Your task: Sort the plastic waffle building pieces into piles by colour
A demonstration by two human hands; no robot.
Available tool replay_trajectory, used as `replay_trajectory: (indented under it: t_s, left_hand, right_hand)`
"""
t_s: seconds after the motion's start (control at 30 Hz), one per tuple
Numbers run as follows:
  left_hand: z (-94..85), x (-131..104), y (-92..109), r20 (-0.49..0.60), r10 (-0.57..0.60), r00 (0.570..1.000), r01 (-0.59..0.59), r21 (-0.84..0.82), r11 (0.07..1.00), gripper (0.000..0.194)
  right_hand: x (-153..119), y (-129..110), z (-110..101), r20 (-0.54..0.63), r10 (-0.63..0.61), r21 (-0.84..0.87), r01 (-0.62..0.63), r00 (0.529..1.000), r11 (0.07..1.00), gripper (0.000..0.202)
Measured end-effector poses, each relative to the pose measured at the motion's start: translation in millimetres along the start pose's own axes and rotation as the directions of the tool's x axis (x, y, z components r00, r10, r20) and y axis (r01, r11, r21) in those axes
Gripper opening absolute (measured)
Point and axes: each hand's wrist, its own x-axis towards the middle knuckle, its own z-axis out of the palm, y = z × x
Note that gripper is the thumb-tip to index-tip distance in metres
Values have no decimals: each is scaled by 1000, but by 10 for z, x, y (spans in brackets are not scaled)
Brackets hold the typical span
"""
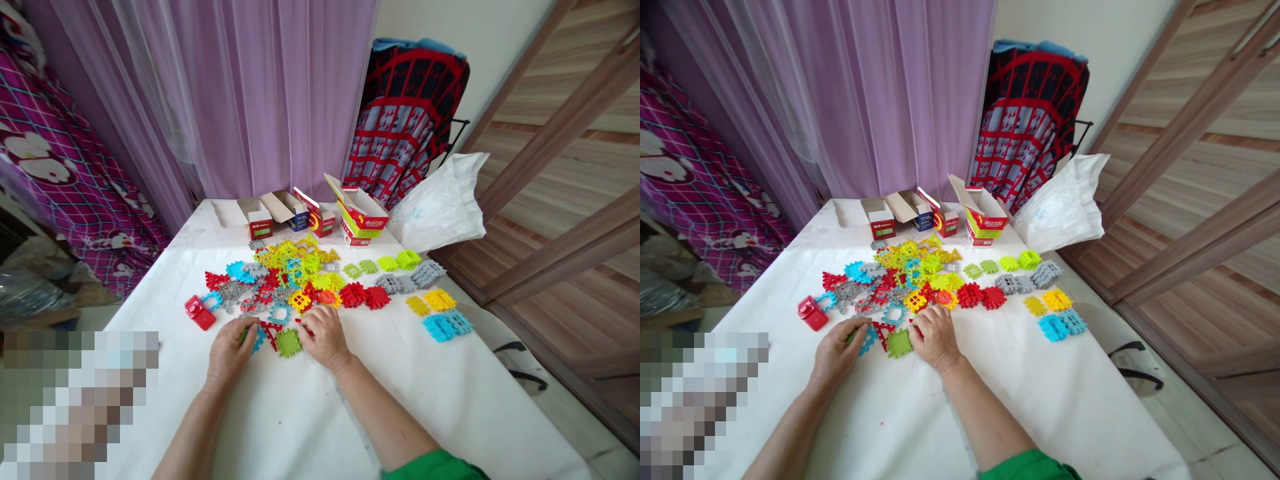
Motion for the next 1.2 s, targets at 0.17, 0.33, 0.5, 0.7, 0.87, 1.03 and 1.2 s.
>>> replay_trajectory:
  t_s: [0.17,0.33,0.5,0.7,0.87,1.03,1.2]
  left_hand:
    - [2,-12,-11,-3,14,1000,-14,1,1000,29]
    - [5,-21,-32,-20,27,999,-27,19,999,27]
    - [1,-32,-16,-34,70,997,-68,62,996,27]
    - [-25,-47,82,-57,72,996,-67,81,994,27]
    - [-21,-45,77,-65,107,992,-101,89,991,26]
    - [-7,-72,75,-27,109,994,-106,114,988,26]
    - [-8,-86,78,-45,78,996,-73,103,992,25]
  right_hand:
    - [-22,32,63,66,2,-53,2,998,999,14]
    - [17,6,124,82,-12,-94,20,997,995,13]
    - [64,1,157,65,-27,-102,34,997,994,12]
    - [50,14,140,-2,-9,-5,9,1000,1000,12]
    - [30,34,122,-39,22,33,-21,999,999,15]
    - [2,55,118,-47,28,64,-25,999,998,15]
    - [-4,59,114,-60,21,65,-17,998,998,15]
